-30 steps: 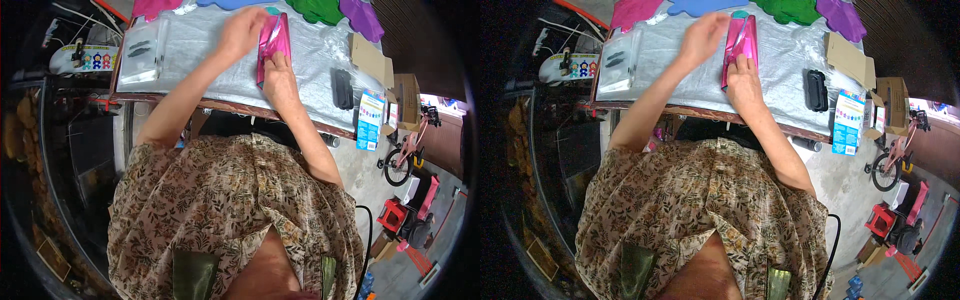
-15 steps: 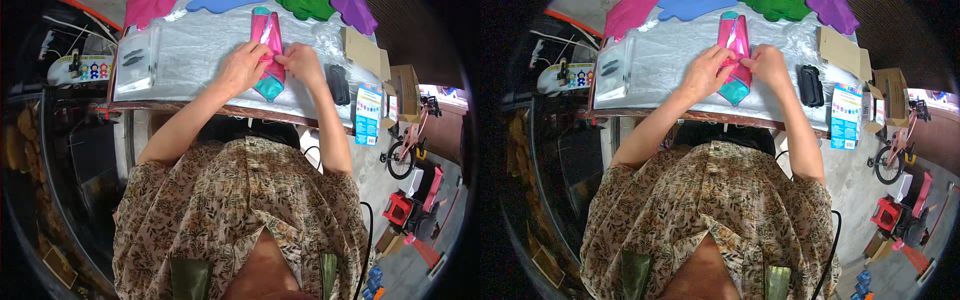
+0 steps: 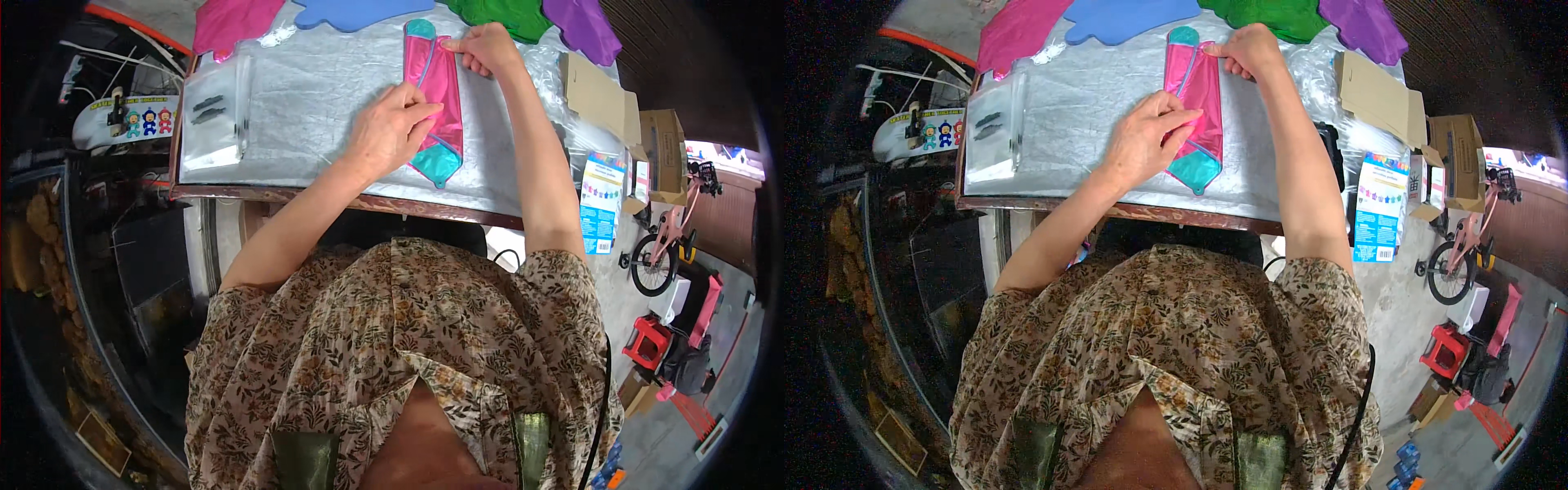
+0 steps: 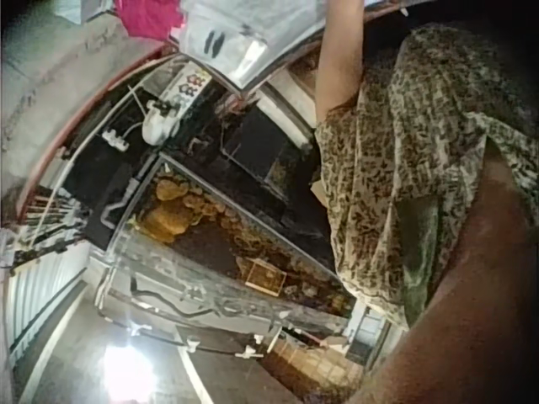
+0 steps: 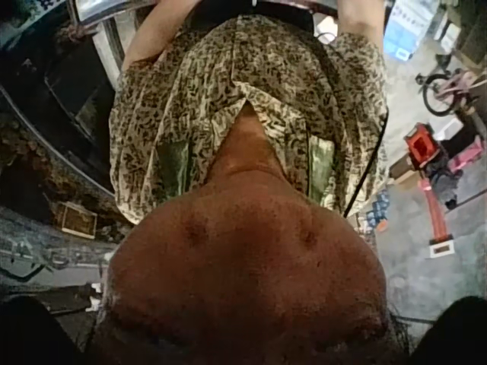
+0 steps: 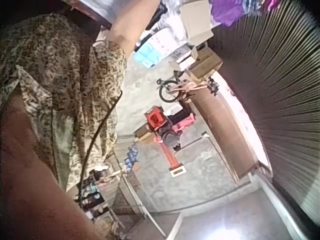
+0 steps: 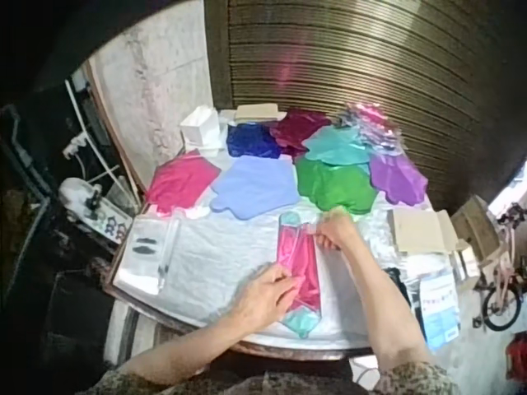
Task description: Folding and organizing colorful plastic star and circular sheets into packaging.
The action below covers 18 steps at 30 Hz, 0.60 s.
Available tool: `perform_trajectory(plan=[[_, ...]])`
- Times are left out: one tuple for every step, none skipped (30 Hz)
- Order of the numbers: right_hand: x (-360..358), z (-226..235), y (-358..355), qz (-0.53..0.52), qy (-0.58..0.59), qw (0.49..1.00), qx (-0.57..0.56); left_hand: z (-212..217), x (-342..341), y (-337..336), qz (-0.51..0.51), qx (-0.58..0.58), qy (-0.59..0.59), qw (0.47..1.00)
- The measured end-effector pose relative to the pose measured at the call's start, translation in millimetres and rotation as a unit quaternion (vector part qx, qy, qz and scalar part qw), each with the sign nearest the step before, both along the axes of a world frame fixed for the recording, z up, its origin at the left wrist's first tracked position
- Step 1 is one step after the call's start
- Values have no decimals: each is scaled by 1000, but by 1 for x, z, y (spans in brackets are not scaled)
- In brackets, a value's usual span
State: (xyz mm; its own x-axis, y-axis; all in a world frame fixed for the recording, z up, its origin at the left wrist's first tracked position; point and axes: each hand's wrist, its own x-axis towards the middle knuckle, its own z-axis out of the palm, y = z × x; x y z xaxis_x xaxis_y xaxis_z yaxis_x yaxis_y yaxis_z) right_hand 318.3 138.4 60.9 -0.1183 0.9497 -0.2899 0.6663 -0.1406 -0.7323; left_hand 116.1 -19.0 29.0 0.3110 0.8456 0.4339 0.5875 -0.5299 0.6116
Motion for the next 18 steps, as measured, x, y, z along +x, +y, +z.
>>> perform_trajectory(plan=[[-2, 1, 2, -4, -19, 1000, 4, 1, 0, -3, 2, -8, -4, 1000], [-5, 2, 2, -8, -39, 999, 8, 2, 1, -6, 4, -8, -3, 1000], [-7, 2, 1, -7, -39, 999, 8, 4, 1, -7, 5, -5, -6, 1000], [-10, 3, 0, -12, -46, 999, 20, 5, 2, -8, 6, -2, -9, 1000], [-11, 4, -1, -18, -54, 998, 33, 7, 3, -10, 6, 1, -12, 1000], [-12, 5, -1, -24, -61, 997, 48, 6, 2, -10, 6, 4, -11, 1000], [-12, 4, -5, -26, -61, 997, 50, 6, 2, -10, 6, 7, -7, 1000], [-11, 0, -13, -29, -34, 998, 53, 6, 2, -10, 8, 11, -4, 1000], [-10, -4, -21, -34, -8, 998, 56, 5, 1, -9, 8, 14, 0, 1000], [-7, -6, -28, -39, 18, 997, 58, 5, 1, -6, 7, 15, -1, 1000], [-6, -4, -39, -39, 16, 997, 57, 4, 1, -6, 8, 13, -5, 1000], [-3, -2, -50, -22, 3, 998, 52, 3, 2, -4, 9, 10, -9, 1000], [-1, 0, -65, -5, -9, 999, 44, 1, 2, -6, 11, 4, -13, 1000], [1, 1, -79, 11, -21, 999, 35, 0, 2, -6, 9, -1, -14, 1000], [4, 2, -93, 9, -22, 999, 29, -1, 1, -5, 11, 2, -9, 1000], [6, 5, -105, 12, -23, 1000, 10, -1, 0, -3, 13, 7, -5, 1000], [8, 7, -117, 16, -23, 1000, -9, -1, 0, -3, 14, 11, 0, 1000], [10, 9, -126, 21, -23, 999, -27, -3, 0, -2, 13, 8, -1, 1000]])
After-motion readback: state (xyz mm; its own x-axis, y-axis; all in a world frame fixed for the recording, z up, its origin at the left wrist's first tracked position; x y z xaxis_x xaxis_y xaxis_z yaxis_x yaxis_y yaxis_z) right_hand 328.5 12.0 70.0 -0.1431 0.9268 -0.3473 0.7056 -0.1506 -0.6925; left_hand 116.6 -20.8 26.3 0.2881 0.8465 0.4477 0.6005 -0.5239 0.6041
